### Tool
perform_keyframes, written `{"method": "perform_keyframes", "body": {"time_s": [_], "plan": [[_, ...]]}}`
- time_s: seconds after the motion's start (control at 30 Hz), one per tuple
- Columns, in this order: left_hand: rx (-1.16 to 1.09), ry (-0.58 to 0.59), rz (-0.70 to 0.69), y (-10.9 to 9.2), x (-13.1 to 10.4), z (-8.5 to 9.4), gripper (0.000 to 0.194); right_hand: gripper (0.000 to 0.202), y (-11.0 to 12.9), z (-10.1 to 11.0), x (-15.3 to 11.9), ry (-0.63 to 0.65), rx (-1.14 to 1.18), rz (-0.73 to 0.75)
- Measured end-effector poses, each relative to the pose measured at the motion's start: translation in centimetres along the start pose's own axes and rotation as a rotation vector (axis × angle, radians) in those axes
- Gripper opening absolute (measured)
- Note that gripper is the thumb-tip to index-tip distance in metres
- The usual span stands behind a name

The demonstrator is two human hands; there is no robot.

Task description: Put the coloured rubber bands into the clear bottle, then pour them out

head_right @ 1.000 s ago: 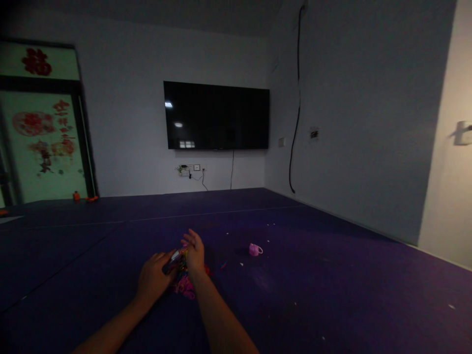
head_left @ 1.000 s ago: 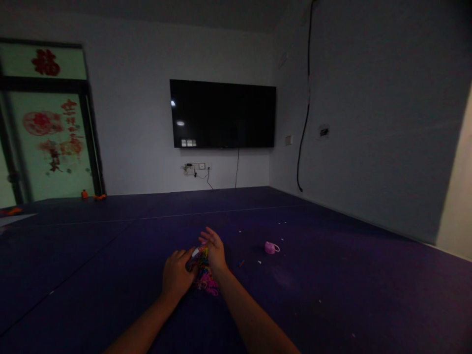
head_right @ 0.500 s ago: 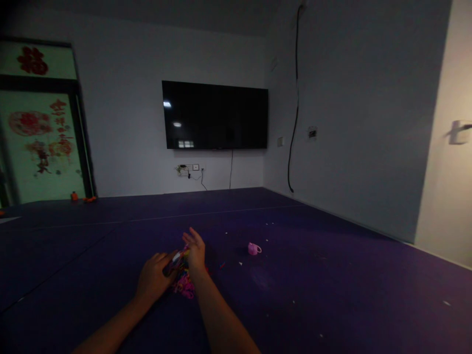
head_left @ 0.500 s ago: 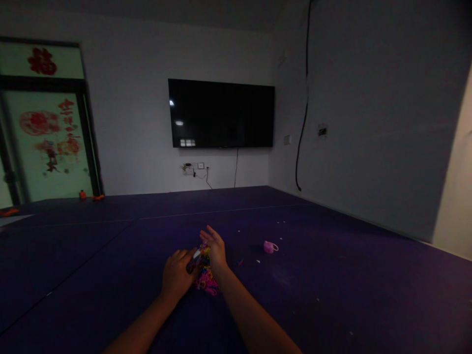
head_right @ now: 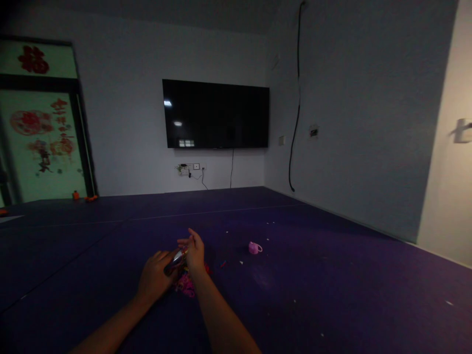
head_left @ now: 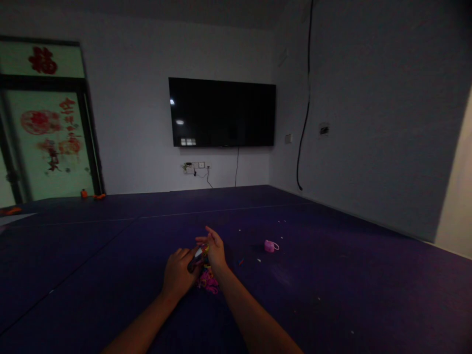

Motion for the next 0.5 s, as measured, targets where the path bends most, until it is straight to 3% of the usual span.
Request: {"method": "perform_keyframes", "body": {"time_s": [0.17, 0.5], "plan": [[-0.013, -0.051, -0.029, 0.05, -0.1, 0.04, 0.032, 0.053, -0.29, 0.37, 0.45, 0.044, -0.024, -0.063], [-0.01, -0.102, -0.052, 0.13, -0.25, 0.08, 0.036, 0.031, -0.95, 0.41, 0.56, 0.015, 0.071, -0.2]]}}
Point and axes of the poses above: each hand's wrist, its own x-axis towards the middle knuckle, its own z-axis out of the back of the hand, y = z × x, the point moved 4 cm from there along x, towards the middle knuckle, and after that the axes turned 9 degrees about -z, right-handed, at the moved point
